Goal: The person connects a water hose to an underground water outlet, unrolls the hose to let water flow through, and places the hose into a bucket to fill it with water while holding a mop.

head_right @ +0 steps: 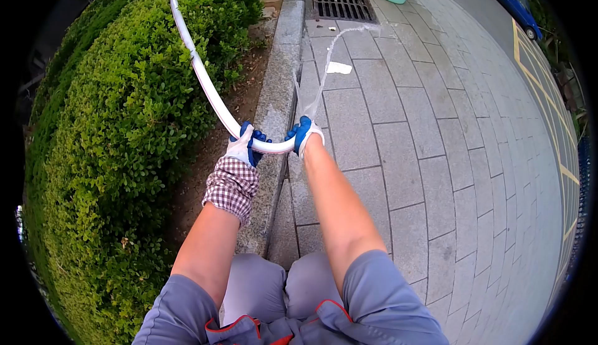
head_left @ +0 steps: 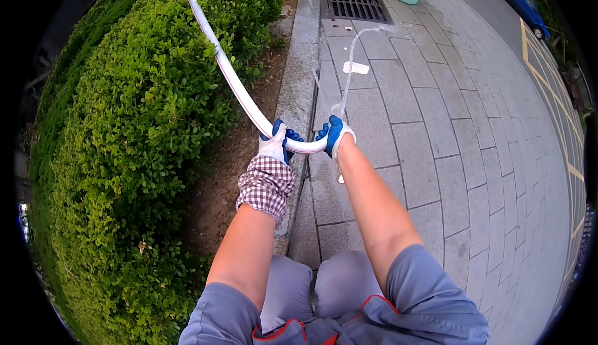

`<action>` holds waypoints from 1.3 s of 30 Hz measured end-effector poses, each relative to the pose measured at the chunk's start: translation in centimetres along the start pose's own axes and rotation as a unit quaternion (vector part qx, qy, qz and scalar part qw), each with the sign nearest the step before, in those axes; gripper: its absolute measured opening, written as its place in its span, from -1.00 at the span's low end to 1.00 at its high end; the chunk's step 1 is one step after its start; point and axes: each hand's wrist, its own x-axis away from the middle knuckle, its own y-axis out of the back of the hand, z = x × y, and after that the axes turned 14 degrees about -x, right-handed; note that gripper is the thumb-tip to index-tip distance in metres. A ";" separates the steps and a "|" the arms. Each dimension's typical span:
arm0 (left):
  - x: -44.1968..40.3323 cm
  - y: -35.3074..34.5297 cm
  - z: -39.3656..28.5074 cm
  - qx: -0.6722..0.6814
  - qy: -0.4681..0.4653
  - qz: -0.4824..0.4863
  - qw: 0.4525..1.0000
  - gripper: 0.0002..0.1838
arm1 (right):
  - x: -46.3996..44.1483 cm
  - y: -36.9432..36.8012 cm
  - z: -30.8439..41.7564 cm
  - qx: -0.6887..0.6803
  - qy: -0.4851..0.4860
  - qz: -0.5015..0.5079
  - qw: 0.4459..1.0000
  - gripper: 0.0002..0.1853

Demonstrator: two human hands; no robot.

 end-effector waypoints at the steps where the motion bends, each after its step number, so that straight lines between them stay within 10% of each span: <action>1: 0.0 -0.2 0.1 -0.016 -0.007 -0.002 1.000 -0.76 | 0.2 -0.3 0.3 -0.001 0.011 -0.029 1.000 -0.79; 5: -1.5 -1.0 1.3 -0.036 0.000 -0.043 0.998 -0.74 | -0.5 -0.6 1.4 0.067 0.037 -0.117 0.990 -0.80; 7: -1.7 -1.2 1.6 -0.028 0.004 -0.038 0.999 -0.75 | -10.3 2.2 1.8 0.484 0.044 -0.085 0.870 -0.78; 10: -1.1 -2.1 1.3 -0.002 0.035 -0.005 0.999 -0.78 | -8.4 0.1 3.2 0.695 0.018 -0.070 0.715 -0.66; 14: -0.2 -2.4 0.5 0.042 0.030 0.021 0.998 -0.62 | -12.3 -0.1 4.1 0.759 0.051 -0.007 0.649 -0.68; 19: 0.7 -3.5 -0.4 0.037 0.042 -0.007 0.998 -0.82 | -12.4 -0.9 4.5 0.577 0.056 -0.073 0.812 -0.69; 31: -0.1 -3.8 -1.0 0.037 0.035 0.019 0.999 -0.72 | -15.1 -2.2 6.4 0.674 0.100 0.001 0.732 -0.70; 39: 0.1 -3.8 -1.4 0.002 0.043 0.010 0.999 -0.69 | -0.2 -4.1 5.3 0.384 0.009 -0.105 0.917 -0.73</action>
